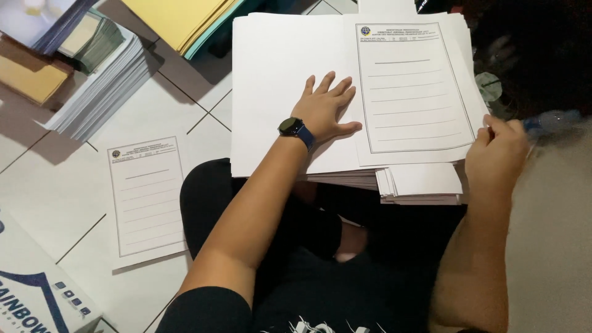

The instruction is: The person sits on the floor and folds a stack of white papers in half by hand. They repeatedly pick up a sheet from the floor, fold it, and place it on a growing pile on their lap.

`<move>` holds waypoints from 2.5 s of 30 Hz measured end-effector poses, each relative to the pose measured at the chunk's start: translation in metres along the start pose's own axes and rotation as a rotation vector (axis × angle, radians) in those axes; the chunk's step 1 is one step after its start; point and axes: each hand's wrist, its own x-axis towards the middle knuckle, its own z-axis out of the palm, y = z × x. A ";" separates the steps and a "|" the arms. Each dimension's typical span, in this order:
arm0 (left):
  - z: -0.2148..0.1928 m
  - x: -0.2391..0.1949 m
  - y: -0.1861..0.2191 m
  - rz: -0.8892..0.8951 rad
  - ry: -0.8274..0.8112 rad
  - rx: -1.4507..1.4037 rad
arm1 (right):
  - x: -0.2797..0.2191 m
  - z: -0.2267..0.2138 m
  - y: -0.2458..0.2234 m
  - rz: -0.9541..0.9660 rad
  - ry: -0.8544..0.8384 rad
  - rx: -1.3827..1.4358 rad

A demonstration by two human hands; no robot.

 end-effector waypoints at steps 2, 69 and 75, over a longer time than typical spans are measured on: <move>0.003 0.001 -0.001 0.004 0.010 0.002 | -0.002 0.004 0.001 0.034 0.010 -0.022; 0.045 -0.002 -0.007 -0.320 0.165 0.280 | 0.146 0.198 -0.197 -0.306 -0.735 0.015; 0.054 0.000 -0.014 -0.300 0.188 0.209 | 0.076 0.147 -0.163 -0.394 -0.783 0.024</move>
